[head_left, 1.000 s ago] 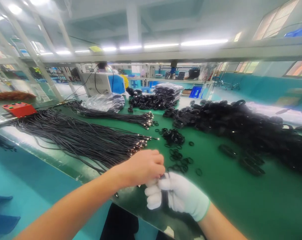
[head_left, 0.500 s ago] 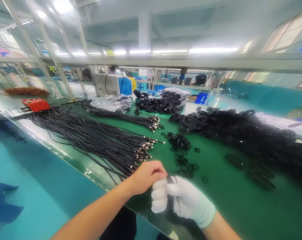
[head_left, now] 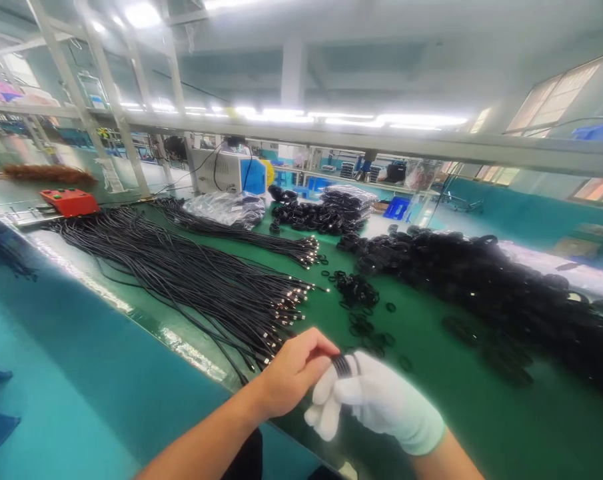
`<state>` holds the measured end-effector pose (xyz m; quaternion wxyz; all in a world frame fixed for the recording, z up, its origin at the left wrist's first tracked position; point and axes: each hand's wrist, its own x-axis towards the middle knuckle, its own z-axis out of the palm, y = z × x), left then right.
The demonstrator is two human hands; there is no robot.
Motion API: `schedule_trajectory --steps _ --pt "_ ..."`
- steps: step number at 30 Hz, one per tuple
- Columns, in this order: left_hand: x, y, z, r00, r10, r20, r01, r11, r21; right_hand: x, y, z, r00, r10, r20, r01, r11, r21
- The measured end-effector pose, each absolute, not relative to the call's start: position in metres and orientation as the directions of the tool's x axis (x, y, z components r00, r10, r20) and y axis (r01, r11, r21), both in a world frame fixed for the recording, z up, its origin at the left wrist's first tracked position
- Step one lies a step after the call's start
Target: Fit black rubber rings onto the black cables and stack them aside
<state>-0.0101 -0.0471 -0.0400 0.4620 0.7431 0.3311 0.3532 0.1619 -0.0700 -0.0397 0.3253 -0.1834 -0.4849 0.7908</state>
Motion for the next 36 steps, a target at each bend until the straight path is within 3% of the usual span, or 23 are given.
schedule_trajectory --steps 4,11,16,24,28,31,33,36 --pt "-0.011 -0.047 -0.039 0.591 0.78 0.207 0.149 -0.357 0.922 0.163 -0.071 -0.027 -0.762 0.647 0.014 -0.242 -0.265 -0.933" --pt "-0.002 -0.062 -0.047 0.438 0.804 0.402 0.12 -0.495 0.86 0.165 -0.076 -0.005 -0.812 0.58 -0.063 -0.094 -0.237 -0.967" --pt "0.004 -0.069 -0.054 0.371 0.702 0.607 0.127 -0.686 0.716 0.165 -0.079 -0.009 -0.811 0.582 -0.053 -0.095 -0.221 -0.971" --pt "0.007 -0.067 -0.051 0.324 0.55 0.77 0.092 -0.828 0.553 0.17 -0.083 -0.006 -0.786 0.61 -0.098 -0.033 -0.199 -0.979" --pt "0.004 -0.068 -0.044 0.363 0.584 0.726 0.1 -0.799 0.593 0.166 -0.086 -0.001 -0.765 0.643 -0.032 -0.081 -0.146 -0.986" --pt "0.001 -0.066 -0.034 0.517 0.597 0.614 0.11 -0.757 0.644 0.165 -0.087 0.006 -0.779 0.625 -0.046 -0.052 -0.138 -0.989" --pt "0.001 -0.063 -0.028 0.597 0.544 0.59 0.102 -0.78 0.617 0.165 -0.087 0.011 -0.796 0.602 -0.067 -0.019 -0.135 -0.991" --pt "0.002 -0.058 -0.023 0.591 0.453 0.668 0.062 -0.851 0.522 0.165 -0.089 0.017 -0.791 0.605 -0.091 0.024 -0.118 -0.993"
